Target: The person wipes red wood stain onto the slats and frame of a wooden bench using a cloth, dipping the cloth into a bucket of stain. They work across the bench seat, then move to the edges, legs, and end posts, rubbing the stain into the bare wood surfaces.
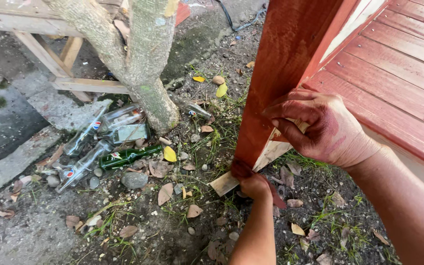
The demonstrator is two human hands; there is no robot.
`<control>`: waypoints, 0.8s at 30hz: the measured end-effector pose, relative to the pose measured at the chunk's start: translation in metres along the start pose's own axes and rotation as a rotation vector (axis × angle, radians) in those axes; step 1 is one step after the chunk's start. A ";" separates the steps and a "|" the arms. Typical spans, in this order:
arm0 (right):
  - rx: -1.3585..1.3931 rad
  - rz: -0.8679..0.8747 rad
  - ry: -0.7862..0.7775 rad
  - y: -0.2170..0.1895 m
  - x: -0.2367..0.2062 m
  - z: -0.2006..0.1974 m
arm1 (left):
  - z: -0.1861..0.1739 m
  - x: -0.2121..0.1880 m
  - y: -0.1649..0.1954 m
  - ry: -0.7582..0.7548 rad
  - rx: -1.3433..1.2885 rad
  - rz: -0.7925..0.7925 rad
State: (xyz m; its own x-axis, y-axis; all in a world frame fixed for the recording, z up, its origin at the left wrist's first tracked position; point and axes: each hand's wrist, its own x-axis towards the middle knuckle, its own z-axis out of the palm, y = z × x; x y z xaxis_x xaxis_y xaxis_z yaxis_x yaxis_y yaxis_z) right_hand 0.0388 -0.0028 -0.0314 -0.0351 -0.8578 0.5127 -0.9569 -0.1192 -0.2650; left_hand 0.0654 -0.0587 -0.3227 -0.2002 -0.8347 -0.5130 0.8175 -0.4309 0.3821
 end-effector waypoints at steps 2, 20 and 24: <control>0.039 0.048 -0.010 -0.001 0.001 0.000 | -0.005 -0.007 0.003 -0.024 0.056 -0.056; 0.044 0.009 -0.008 0.000 0.002 0.000 | 0.020 0.038 0.024 -0.115 -0.148 0.057; 0.092 0.001 0.005 0.001 0.002 -0.002 | 0.018 0.032 0.029 -0.028 0.032 0.020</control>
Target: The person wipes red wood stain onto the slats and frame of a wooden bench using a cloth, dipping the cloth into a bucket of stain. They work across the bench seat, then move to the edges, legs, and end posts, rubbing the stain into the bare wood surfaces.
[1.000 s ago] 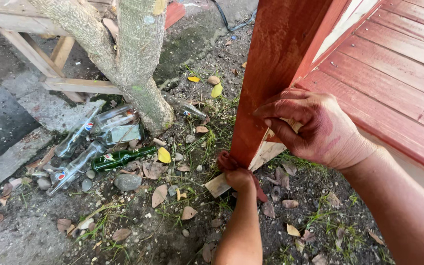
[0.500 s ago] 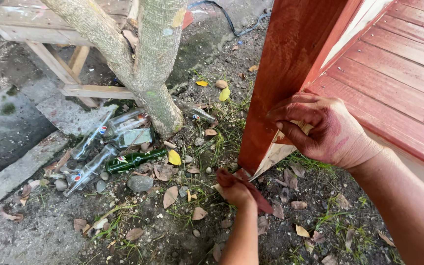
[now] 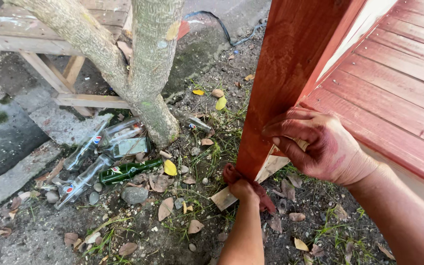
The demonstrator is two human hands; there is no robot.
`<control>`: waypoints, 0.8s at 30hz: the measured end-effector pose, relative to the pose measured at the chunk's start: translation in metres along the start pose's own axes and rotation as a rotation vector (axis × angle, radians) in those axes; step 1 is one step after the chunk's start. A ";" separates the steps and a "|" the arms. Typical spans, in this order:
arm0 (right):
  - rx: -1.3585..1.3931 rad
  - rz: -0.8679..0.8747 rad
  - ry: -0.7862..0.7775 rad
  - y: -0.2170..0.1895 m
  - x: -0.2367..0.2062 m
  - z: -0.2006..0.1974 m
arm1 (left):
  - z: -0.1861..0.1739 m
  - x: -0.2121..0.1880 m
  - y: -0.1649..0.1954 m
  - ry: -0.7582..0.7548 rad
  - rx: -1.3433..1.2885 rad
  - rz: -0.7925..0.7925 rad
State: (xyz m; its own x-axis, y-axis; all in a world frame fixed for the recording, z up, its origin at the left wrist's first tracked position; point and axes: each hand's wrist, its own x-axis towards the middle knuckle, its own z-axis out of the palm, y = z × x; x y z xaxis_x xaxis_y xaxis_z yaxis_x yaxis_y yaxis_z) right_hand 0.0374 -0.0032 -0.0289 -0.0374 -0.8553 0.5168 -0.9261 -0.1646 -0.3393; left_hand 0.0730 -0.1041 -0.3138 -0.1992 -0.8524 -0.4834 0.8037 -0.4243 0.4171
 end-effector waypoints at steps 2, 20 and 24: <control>0.005 -0.003 -0.011 0.000 0.000 -0.001 | 0.006 -0.001 0.002 0.052 -0.070 -0.093; 0.463 0.303 0.065 0.003 -0.005 -0.013 | 0.122 -0.125 0.050 -0.640 -0.132 0.231; 0.314 0.233 0.170 -0.007 -0.019 -0.022 | 0.105 -0.125 0.050 -0.626 -0.113 0.238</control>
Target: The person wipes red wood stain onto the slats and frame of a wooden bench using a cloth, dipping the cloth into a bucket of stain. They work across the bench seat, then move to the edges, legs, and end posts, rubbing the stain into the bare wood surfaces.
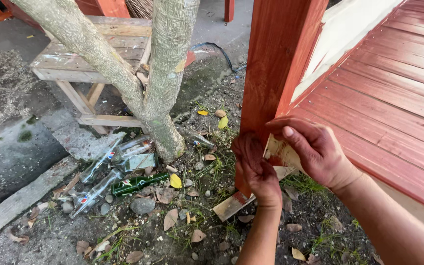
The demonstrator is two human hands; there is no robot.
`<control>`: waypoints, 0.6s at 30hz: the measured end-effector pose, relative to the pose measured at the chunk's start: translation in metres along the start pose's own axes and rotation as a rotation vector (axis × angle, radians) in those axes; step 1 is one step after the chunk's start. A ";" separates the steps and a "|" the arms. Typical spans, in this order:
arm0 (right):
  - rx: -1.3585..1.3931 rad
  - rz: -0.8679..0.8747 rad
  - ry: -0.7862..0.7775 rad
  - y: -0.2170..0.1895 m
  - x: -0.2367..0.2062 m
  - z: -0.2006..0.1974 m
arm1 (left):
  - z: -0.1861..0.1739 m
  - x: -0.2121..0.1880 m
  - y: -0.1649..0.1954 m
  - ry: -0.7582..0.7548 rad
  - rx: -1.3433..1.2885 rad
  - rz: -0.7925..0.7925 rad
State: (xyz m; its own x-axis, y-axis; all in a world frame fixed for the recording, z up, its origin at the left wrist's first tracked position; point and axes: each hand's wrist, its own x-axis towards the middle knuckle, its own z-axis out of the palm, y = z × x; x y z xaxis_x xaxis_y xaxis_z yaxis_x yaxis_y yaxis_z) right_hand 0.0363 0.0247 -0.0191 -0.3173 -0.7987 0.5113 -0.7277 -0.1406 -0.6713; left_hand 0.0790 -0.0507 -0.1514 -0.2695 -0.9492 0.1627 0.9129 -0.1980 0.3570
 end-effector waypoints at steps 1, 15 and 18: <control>-0.019 0.014 0.040 -0.002 -0.004 0.000 | -0.003 -0.002 0.004 0.051 -0.144 -0.085; 0.120 0.000 0.211 -0.003 -0.006 -0.001 | -0.041 -0.039 -0.033 -0.253 1.221 0.639; -0.039 -0.016 0.219 -0.006 -0.002 -0.002 | -0.067 -0.043 -0.036 -0.216 1.203 0.527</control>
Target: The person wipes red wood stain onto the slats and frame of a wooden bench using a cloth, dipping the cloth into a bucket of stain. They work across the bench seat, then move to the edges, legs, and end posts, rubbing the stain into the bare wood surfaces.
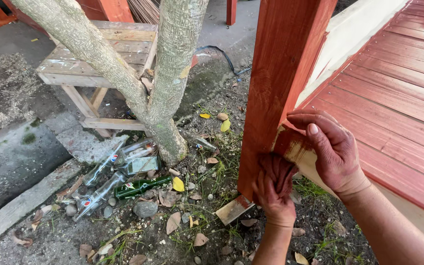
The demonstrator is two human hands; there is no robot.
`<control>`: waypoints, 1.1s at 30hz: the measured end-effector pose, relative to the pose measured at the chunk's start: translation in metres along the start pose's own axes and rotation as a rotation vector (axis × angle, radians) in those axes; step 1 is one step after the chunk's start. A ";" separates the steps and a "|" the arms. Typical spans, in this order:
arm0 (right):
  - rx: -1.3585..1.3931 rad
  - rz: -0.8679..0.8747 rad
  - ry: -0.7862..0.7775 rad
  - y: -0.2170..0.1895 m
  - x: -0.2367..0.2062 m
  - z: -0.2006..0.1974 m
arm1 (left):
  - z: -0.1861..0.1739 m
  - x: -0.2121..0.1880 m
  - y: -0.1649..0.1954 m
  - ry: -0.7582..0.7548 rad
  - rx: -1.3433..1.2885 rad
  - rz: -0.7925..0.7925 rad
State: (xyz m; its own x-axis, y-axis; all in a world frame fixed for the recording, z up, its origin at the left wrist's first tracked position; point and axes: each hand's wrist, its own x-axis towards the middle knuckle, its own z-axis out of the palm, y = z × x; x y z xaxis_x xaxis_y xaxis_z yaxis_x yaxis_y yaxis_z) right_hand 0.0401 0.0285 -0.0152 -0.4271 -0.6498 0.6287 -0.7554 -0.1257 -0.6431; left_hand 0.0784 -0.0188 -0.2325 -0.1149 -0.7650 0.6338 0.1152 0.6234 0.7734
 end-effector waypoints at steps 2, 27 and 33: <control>0.093 0.028 0.006 -0.001 0.001 0.001 | 0.000 -0.003 0.003 0.043 -0.066 -0.052; -0.068 -0.011 0.083 -0.007 -0.002 0.011 | -0.037 0.014 -0.020 -0.143 -0.239 -0.033; 0.135 0.202 0.076 0.007 -0.006 0.009 | -0.037 0.071 0.037 -0.143 -0.245 0.240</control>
State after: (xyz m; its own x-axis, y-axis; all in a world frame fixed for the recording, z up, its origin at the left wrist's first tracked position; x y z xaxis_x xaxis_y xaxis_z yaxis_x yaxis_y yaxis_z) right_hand 0.0416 0.0243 -0.0272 -0.6022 -0.6145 0.5096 -0.5803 -0.1015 -0.8081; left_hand 0.1106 -0.0562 -0.1592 -0.1905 -0.5608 0.8058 0.3863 0.7118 0.5866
